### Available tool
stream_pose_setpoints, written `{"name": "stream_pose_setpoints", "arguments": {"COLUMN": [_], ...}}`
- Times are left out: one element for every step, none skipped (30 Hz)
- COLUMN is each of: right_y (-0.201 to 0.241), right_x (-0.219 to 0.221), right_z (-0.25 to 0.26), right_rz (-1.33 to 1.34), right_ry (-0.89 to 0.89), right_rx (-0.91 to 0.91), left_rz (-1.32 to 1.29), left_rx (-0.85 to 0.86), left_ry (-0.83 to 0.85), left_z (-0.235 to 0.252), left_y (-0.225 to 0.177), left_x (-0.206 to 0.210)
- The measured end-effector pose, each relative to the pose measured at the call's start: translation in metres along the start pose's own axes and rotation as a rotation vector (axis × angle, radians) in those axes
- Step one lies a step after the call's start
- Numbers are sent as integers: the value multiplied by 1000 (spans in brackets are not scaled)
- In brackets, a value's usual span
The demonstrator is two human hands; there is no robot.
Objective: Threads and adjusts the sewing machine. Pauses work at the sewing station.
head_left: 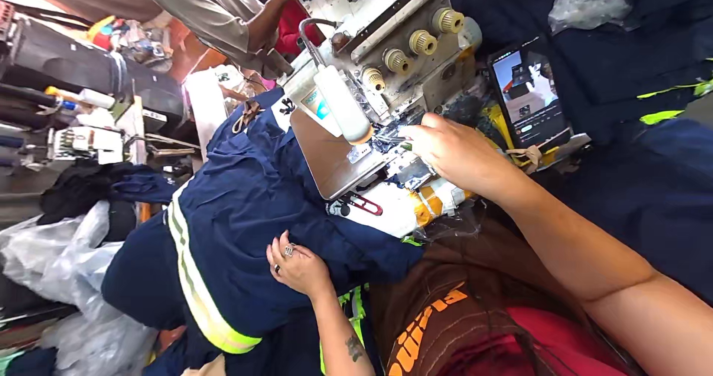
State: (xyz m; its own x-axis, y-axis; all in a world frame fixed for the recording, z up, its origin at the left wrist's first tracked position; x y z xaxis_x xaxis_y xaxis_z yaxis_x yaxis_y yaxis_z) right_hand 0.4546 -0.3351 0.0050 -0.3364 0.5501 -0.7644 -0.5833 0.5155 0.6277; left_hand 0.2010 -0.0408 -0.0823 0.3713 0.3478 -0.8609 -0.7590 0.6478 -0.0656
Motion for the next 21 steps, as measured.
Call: {"name": "stream_pose_setpoints", "arguments": {"right_y": [-2,-4,-5,-7,-8,-8,-8,-8,-7,-6,-4,-3,-3,-3,-3,-4,-5,-7,-8,-9,-10], "right_x": [1,2,3,4,5,7,8,9,10,10,9,9,9,10,11,13,16,19,21,23,23], "right_z": [2,5,7,9,11,12,13,14,15,17,19,21,22,23,22,20,18,18,18,19,20], "right_rz": [-16,-26,-36,-38,-34,-26,-9,13,33,52,67,80,98,110,112,109,113,119,120,119,123], "right_ry": [25,59,87,108,121,127,132,138,141,148,154,163,171,174,155,118,77,55,49,49,50], "right_rx": [6,24,48,76,101,117,129,136,140,150,159,169,174,175,159,126,89,67,61,63,73], "left_rz": [5,7,9,11,13,17,21,22,21,21,22,23,22,23,23,24,25,28,30,30,32], "left_rx": [-3,-4,-4,0,4,7,10,13,17,19,22,25,27,26,25,25,24,25,29,34,38], "left_ry": [0,0,2,1,-1,-3,-4,-5,-8,-10,-8,-8,-7,-2,4,6,7,8,8,9,12], "left_z": [0,0,0,0,0,0,1,1,1,1,1,0,0,0,0,0,0,1,1,1,1], "left_y": [0,0,0,0,0,0,0,1,1,2,2,3,2,1,0,-1,-2,-3,-3,-3,-3], "left_x": [0,0,1,2,2,2,1,1,2,2,3,3,3,2,1,1,1,1,1,1,0]}}
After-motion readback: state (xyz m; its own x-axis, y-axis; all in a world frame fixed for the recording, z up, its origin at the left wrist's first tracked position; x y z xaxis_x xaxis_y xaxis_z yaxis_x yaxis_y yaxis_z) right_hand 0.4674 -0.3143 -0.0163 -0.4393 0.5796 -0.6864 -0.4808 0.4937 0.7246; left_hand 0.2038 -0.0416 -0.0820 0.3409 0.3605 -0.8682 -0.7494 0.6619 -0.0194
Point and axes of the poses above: each hand's wrist, its own z-axis towards the middle knuckle, its own x-axis out of the palm, y = z × x, the point moved 3 cm from there along z, towards the middle knuckle, and after that the axes turned 1 degree about -y, right-handed, at the moved point
